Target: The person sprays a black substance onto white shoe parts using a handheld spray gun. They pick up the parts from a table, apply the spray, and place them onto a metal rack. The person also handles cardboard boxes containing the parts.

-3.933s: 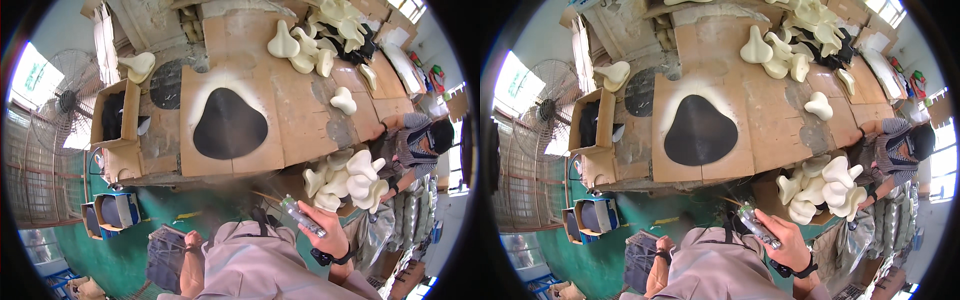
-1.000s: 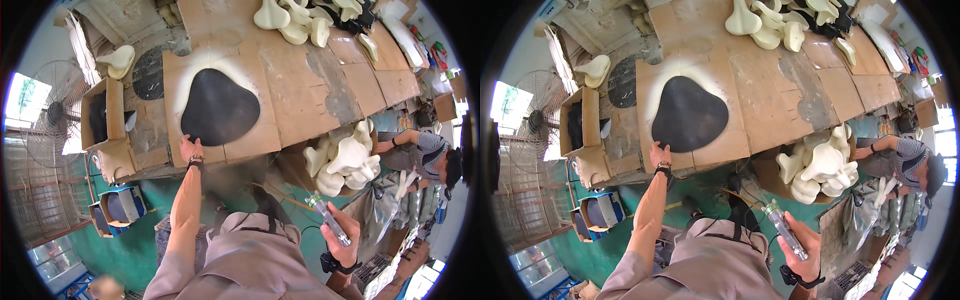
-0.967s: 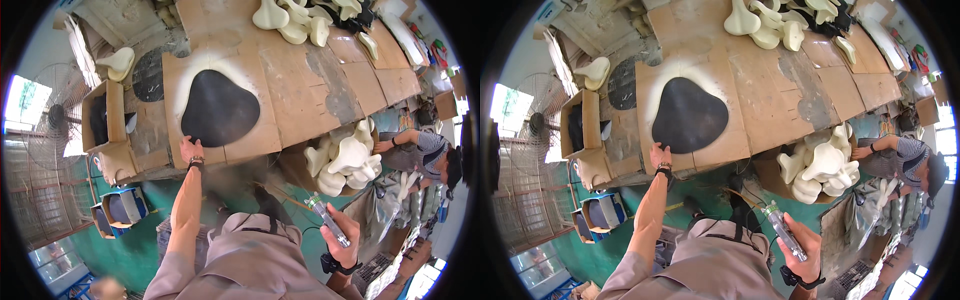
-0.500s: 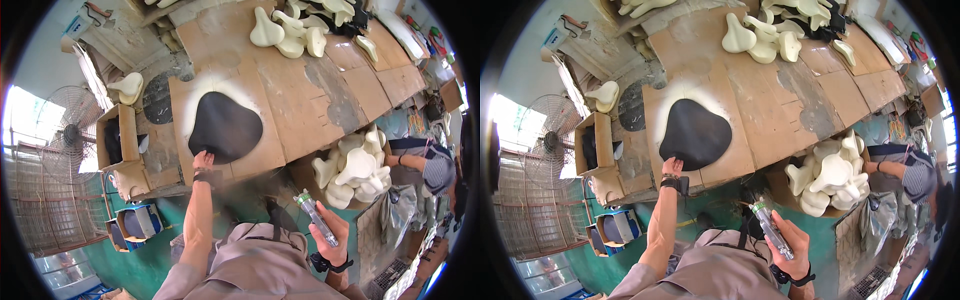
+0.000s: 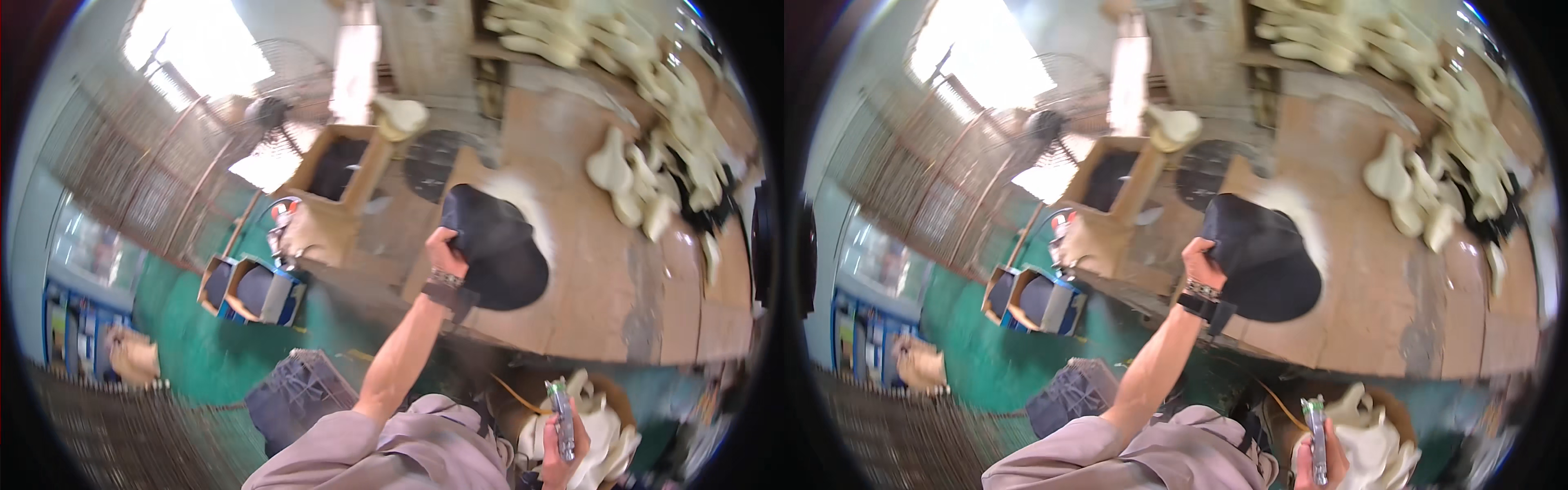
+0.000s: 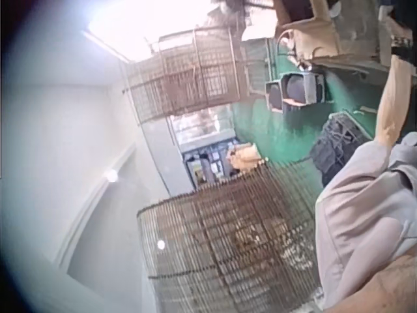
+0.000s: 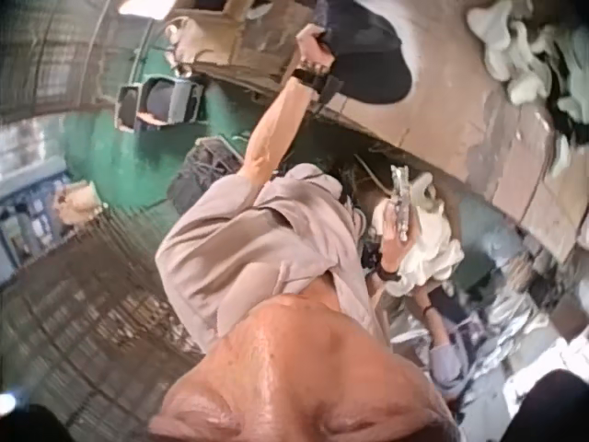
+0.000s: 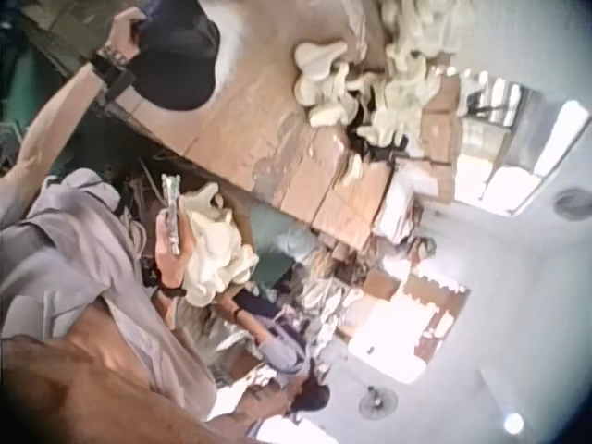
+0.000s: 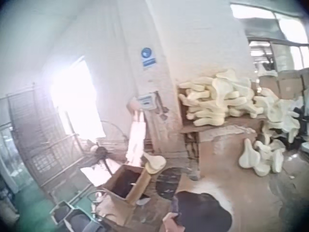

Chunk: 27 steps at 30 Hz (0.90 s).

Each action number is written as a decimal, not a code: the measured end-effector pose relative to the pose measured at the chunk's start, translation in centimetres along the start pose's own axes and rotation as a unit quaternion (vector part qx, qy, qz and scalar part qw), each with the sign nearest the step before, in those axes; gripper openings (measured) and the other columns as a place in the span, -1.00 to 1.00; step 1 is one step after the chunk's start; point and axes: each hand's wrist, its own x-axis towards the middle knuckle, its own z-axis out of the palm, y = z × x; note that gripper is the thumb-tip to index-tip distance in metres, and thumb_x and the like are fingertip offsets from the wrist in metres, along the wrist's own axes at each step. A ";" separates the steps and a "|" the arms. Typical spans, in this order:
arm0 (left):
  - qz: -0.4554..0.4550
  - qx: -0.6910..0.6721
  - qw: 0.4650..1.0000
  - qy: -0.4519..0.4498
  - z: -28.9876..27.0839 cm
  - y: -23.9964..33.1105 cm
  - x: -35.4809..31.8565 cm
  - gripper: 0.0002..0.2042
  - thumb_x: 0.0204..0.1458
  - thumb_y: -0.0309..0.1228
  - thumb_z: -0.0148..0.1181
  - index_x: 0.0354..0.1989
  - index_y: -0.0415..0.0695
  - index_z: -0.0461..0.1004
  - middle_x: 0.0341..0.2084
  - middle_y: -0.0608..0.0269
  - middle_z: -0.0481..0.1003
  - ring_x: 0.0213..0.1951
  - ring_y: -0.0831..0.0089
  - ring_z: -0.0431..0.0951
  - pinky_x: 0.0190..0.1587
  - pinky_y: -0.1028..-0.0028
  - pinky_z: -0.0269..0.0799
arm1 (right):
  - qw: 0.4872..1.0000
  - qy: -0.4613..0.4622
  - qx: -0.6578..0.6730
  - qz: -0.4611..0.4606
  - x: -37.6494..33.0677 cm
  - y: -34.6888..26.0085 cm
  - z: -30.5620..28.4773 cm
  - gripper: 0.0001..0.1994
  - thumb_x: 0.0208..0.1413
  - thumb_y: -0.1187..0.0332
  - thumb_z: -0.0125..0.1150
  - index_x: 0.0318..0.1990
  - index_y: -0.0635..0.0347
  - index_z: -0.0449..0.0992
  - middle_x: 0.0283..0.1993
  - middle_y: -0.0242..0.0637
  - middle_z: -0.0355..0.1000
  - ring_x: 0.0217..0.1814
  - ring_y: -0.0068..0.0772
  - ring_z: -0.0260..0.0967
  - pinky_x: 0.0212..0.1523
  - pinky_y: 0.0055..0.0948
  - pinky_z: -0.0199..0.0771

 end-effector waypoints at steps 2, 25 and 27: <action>-0.039 -0.060 0.995 -0.069 2.0 4.8 -3.2 -0.92 -0.20 -0.50 0.06 -0.48 -0.17 0.43 -0.45 0.22 0.51 -0.37 0.28 0.54 -0.20 0.33 0.50 | 0.998 -0.043 0.015 0.043 0.3 -1.0 0.7 -0.75 0.18 0.38 0.23 -0.08 0.38 0.52 -0.30 -0.18 0.52 -0.30 -0.34 0.43 -0.24 -0.35 0.44; 0.284 -0.276 0.847 0.354 -41.9 27.0 -26.6 -0.93 -0.16 -0.40 0.09 -0.60 -0.05 0.37 -0.56 0.34 0.42 -0.32 0.40 0.49 -0.17 0.41 0.43 | 0.877 -0.446 -0.105 -0.145 -0.2 -7.4 23.1 -0.60 0.07 0.54 0.18 0.11 0.39 0.46 -0.45 -0.42 0.39 -0.53 -0.65 0.25 -0.49 -0.61 0.27; 0.332 -0.216 0.812 0.429 -44.1 29.6 -25.6 -0.90 -0.19 -0.42 0.10 -0.62 -0.02 0.31 -0.53 0.35 0.37 -0.34 0.41 0.43 -0.14 0.36 0.39 | 0.857 -0.460 -0.156 -0.172 -1.0 -7.8 26.4 -0.62 0.09 0.52 0.18 0.10 0.37 0.48 -0.52 -0.44 0.37 -0.57 -0.68 0.23 -0.50 -0.62 0.27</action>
